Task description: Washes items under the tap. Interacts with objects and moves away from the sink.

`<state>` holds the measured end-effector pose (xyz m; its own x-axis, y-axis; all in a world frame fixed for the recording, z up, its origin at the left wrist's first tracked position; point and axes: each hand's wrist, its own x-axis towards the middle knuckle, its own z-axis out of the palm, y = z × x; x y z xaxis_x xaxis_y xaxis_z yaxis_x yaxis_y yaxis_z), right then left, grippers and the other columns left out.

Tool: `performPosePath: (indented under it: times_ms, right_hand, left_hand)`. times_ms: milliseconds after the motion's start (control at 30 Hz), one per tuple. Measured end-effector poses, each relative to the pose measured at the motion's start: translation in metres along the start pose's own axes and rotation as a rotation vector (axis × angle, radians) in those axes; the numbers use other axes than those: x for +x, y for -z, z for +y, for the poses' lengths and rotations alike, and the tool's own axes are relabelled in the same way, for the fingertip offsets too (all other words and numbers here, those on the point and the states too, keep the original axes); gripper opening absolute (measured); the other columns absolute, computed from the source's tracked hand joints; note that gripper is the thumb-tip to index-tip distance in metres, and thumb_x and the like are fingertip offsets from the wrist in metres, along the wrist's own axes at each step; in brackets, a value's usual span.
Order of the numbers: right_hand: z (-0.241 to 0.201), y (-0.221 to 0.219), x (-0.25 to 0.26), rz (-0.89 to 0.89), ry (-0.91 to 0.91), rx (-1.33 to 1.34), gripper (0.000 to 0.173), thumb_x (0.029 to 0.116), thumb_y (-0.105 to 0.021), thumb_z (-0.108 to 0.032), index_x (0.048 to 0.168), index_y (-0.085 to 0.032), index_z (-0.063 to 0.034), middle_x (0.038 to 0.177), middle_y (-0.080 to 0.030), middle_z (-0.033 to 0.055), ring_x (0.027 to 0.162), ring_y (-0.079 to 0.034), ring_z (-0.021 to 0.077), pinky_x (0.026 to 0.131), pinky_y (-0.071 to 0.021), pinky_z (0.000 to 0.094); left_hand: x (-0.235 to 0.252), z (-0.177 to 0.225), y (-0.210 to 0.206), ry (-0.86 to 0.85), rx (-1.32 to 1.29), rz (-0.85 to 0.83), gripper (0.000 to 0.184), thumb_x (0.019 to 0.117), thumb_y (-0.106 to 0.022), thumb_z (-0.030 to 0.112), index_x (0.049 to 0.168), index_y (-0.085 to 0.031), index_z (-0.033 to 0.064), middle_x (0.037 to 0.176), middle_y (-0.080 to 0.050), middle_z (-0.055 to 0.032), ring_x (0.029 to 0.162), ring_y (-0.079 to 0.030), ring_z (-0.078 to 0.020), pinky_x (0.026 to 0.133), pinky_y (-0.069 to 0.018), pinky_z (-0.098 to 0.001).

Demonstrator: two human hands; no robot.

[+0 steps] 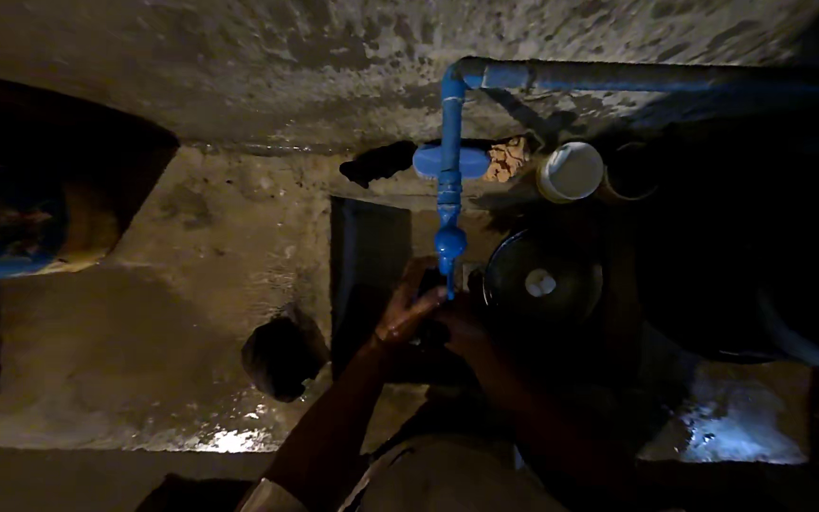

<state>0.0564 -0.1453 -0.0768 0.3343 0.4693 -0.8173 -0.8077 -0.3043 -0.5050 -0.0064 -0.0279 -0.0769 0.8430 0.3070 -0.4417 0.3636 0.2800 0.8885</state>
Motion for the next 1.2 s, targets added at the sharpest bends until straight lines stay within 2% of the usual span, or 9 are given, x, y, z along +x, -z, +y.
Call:
performPosePath:
  times_ms: [167, 267, 367, 500, 633, 733, 867, 1067, 1200]
  right_hand:
    - [0.009, -0.004, 0.002, -0.030, -0.149, 0.041, 0.020, 0.0979, -0.064, -0.006, 0.118, -0.061, -0.0044, 0.095, -0.065, 0.0036, 0.082, -0.063, 0.0085, 0.073, -0.0562, 0.0266]
    - [0.018, 0.001, 0.001, -0.098, -0.205, 0.253, 0.016, 0.0967, -0.061, -0.001, 0.113, -0.061, -0.0043, 0.090, -0.067, 0.0049, 0.078, -0.066, 0.0123, 0.070, -0.0585, 0.0306]
    - [0.035, 0.019, 0.007, -0.176, -0.210, 0.271, 0.029, 0.0953, -0.064, -0.003, 0.124, -0.058, -0.0062, 0.098, -0.067, 0.0058, 0.083, -0.067, 0.0138, 0.073, -0.0595, 0.0329]
    - [0.008, 0.027, -0.018, -0.244, -0.196, 0.089, 0.028, 0.0874, -0.070, 0.000, 0.114, -0.061, -0.0050, 0.090, -0.071, 0.0022, 0.076, -0.070, 0.0102, 0.068, -0.0608, 0.0278]
    - [0.017, 0.018, -0.014, -0.372, 0.013, 0.316, 0.029, 0.0780, -0.069, 0.007, 0.102, -0.066, -0.0085, 0.088, -0.073, -0.0001, 0.078, -0.070, 0.0095, 0.072, -0.0598, 0.0284]
    - [0.011, 0.019, -0.005, -0.318, 0.153, 0.100, 0.049, 0.0735, -0.081, 0.008, 0.118, -0.063, -0.0024, 0.104, -0.071, 0.0025, 0.096, -0.068, 0.0081, 0.087, -0.0589, 0.0274]
    - [-0.009, 0.022, -0.001, -0.299, 0.242, -0.384, 0.046, 0.0836, -0.081, -0.009, 0.124, -0.061, 0.0004, 0.110, -0.067, 0.0046, 0.100, -0.062, 0.0013, 0.090, -0.0520, 0.0192]
    - [0.019, 0.017, 0.032, -0.191, 0.221, -0.510, 0.049, 0.0854, -0.079, -0.020, 0.126, -0.062, 0.0020, 0.115, -0.068, 0.0117, 0.107, -0.064, 0.0129, 0.099, -0.0512, 0.0329]
    - [0.024, 0.016, 0.043, -0.047, 0.222, -0.621, 0.042, 0.0851, -0.077, -0.027, 0.115, -0.068, 0.0014, 0.105, -0.071, 0.0147, 0.100, -0.067, 0.0224, 0.092, -0.0531, 0.0442]
  left_hand:
    - [0.009, 0.023, 0.002, 0.273, 0.482, -0.049, 0.050, 0.0849, -0.084, 0.024, 0.124, -0.062, 0.0020, 0.109, -0.068, -0.0097, 0.098, -0.066, -0.0143, 0.091, -0.0556, -0.0343]
    - [0.004, 0.019, 0.001, 0.171, 0.370, -0.112, 0.036, 0.0861, -0.078, 0.015, 0.117, -0.062, 0.0032, 0.106, -0.067, -0.0043, 0.097, -0.065, -0.0093, 0.088, -0.0561, -0.0288]
    - [0.004, 0.007, -0.002, 0.045, 0.247, -0.191, 0.022, 0.0833, -0.075, 0.006, 0.103, -0.064, 0.0046, 0.102, -0.068, 0.0002, 0.095, -0.064, -0.0055, 0.084, -0.0556, -0.0255]
    - [0.010, -0.002, 0.000, -0.023, -0.024, -0.328, 0.019, 0.0821, -0.072, -0.004, 0.097, -0.063, 0.0043, 0.114, -0.072, -0.0057, 0.107, -0.069, -0.0168, 0.095, -0.0582, -0.0358]
    - [0.021, -0.002, 0.002, -0.009, -0.170, -0.419, 0.012, 0.0883, -0.072, 0.003, 0.096, -0.065, 0.0096, 0.104, -0.074, -0.0038, 0.096, -0.072, -0.0174, 0.087, -0.0608, -0.0351]
    - [0.027, -0.004, 0.006, 0.009, -0.212, -0.432, 0.011, 0.0932, -0.072, 0.012, 0.104, -0.070, 0.0093, 0.091, -0.075, -0.0025, 0.081, -0.072, -0.0134, 0.077, -0.0617, -0.0308]
    - [0.028, -0.003, 0.003, 0.087, -0.115, -0.327, 0.016, 0.0969, -0.067, 0.020, 0.105, -0.072, 0.0079, 0.075, -0.070, 0.0029, 0.064, -0.067, -0.0078, 0.064, -0.0596, -0.0249]
    - [0.034, -0.013, -0.005, 0.152, -0.084, -0.154, 0.024, 0.1049, -0.047, 0.016, 0.095, -0.068, 0.0086, 0.064, -0.061, 0.0044, 0.053, -0.058, -0.0060, 0.054, -0.0547, -0.0228]
    - [0.044, -0.026, -0.013, 0.163, -0.069, -0.040, 0.026, 0.1079, -0.041, 0.016, 0.097, -0.063, 0.0071, 0.059, -0.053, 0.0055, 0.049, -0.052, -0.0059, 0.051, -0.0504, -0.0219]
